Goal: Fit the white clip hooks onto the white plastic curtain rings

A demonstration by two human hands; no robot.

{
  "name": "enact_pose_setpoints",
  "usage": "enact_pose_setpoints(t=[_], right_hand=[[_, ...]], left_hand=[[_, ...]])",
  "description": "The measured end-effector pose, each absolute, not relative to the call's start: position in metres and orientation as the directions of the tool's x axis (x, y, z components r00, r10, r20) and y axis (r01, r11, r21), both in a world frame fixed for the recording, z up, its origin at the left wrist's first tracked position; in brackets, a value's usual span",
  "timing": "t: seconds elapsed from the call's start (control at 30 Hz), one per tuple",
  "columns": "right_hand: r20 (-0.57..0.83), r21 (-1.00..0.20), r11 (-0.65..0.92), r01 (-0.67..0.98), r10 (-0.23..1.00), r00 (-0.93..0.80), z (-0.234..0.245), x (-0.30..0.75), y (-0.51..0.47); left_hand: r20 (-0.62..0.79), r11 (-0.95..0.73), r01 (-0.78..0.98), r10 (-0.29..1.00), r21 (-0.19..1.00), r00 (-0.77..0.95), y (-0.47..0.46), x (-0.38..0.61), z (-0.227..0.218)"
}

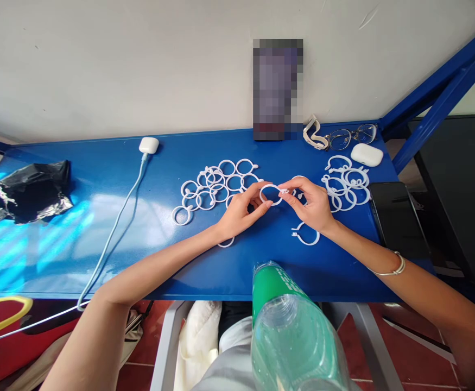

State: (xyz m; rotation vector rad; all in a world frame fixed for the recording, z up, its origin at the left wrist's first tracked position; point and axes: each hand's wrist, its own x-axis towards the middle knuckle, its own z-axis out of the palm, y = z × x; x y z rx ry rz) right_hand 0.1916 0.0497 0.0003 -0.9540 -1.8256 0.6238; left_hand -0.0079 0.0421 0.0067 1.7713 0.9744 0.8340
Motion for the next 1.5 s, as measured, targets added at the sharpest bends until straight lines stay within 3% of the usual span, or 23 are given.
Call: enact_pose_setpoints(t=[0.33,1.5], right_hand=[[0.484,-0.747,0.537,0.393,0.843,-0.233,0.0007,0.1928,0.0497],[0.415,-0.801,0.494,0.338,0.865,-0.281,0.0086,0.1916,0.0473]], left_hand=[[0.134,-0.27,0.23,0.87,0.935,0.475,0.0429,-0.0083,0.0023],[0.126,-0.251,0.246,0.893,0.936,0.431,0.0426,-0.0074,0.0062]])
